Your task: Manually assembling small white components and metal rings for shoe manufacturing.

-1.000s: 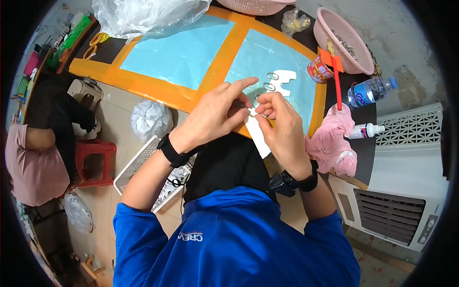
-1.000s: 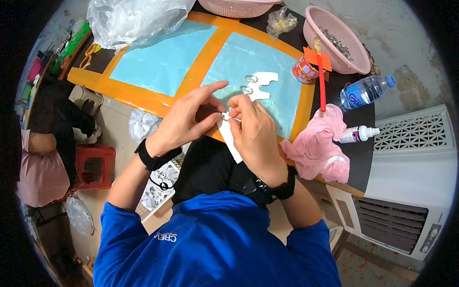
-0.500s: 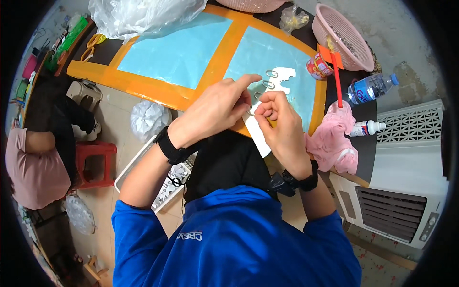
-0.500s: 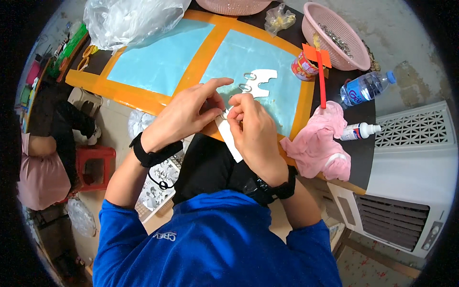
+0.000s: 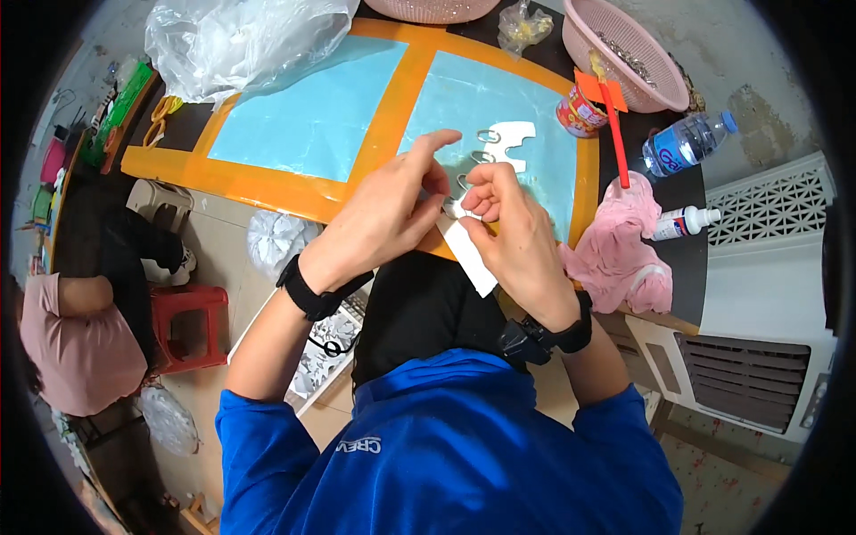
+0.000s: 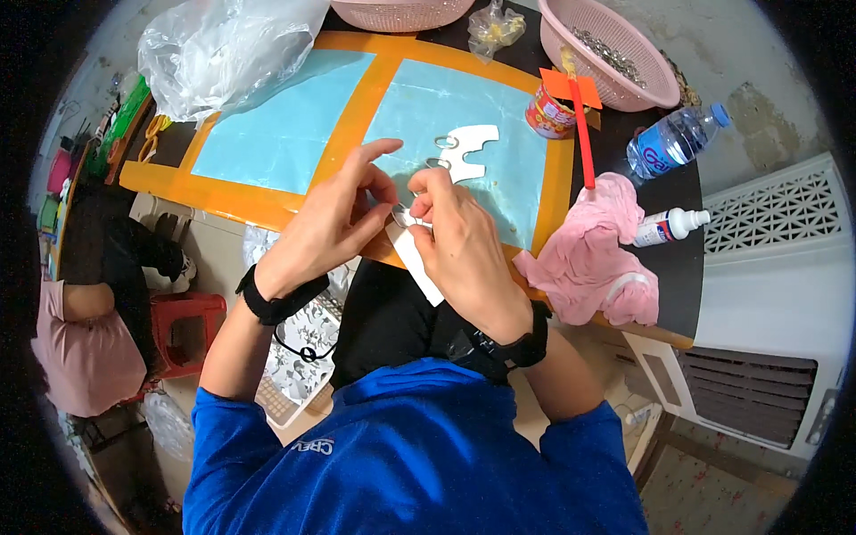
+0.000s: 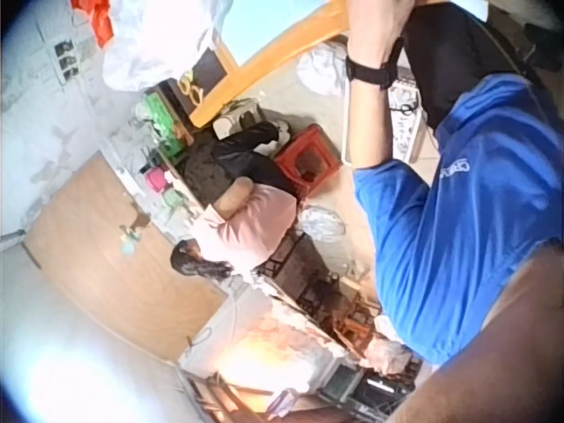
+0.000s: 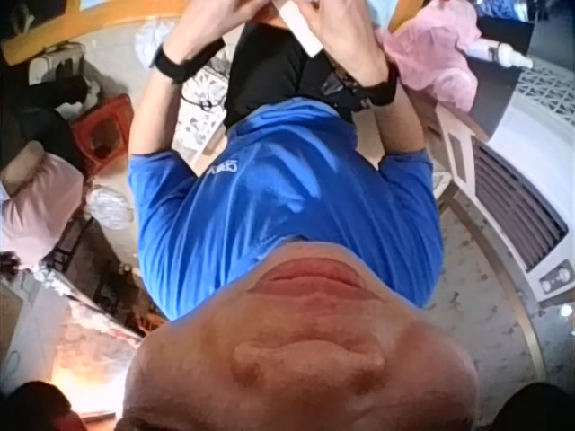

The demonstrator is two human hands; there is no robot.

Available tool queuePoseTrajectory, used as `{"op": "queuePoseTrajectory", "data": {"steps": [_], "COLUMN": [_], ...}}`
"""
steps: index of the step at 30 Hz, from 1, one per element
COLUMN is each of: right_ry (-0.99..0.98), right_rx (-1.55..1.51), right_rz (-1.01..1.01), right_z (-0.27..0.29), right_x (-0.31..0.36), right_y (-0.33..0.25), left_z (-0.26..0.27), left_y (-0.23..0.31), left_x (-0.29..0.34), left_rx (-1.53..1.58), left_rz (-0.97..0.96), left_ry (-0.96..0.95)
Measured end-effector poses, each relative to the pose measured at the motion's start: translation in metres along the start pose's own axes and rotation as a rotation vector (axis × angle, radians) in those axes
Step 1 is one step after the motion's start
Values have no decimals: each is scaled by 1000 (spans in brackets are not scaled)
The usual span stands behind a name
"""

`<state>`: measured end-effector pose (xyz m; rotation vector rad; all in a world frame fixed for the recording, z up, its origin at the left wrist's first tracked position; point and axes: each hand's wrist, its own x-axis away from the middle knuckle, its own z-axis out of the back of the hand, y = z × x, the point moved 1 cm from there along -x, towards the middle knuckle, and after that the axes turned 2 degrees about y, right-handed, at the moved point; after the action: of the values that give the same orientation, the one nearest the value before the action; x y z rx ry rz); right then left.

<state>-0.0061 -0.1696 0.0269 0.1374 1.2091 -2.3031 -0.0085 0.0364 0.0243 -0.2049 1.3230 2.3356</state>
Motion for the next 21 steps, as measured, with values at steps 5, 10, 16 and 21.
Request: {"op": "queuePoseTrajectory", "data": {"steps": [5, 10, 16, 21], "right_ry": [-1, -6, -3, -3], "right_rx": [-6, -22, -24, -31], "right_rz": [-1, -23, -12, -13], "right_z": [1, 1, 3, 4], "right_x": [0, 2, 0, -1], "right_y": [-1, 1, -2, 1], "left_z": [-2, -2, -1, -2], "left_y": [2, 12, 13, 22], "left_x": [1, -6, -9, -19], "left_rx": [-52, -144, -228, -359], "left_rz": [-54, -90, -66, -44], "left_ry": [34, 14, -65, -118]}}
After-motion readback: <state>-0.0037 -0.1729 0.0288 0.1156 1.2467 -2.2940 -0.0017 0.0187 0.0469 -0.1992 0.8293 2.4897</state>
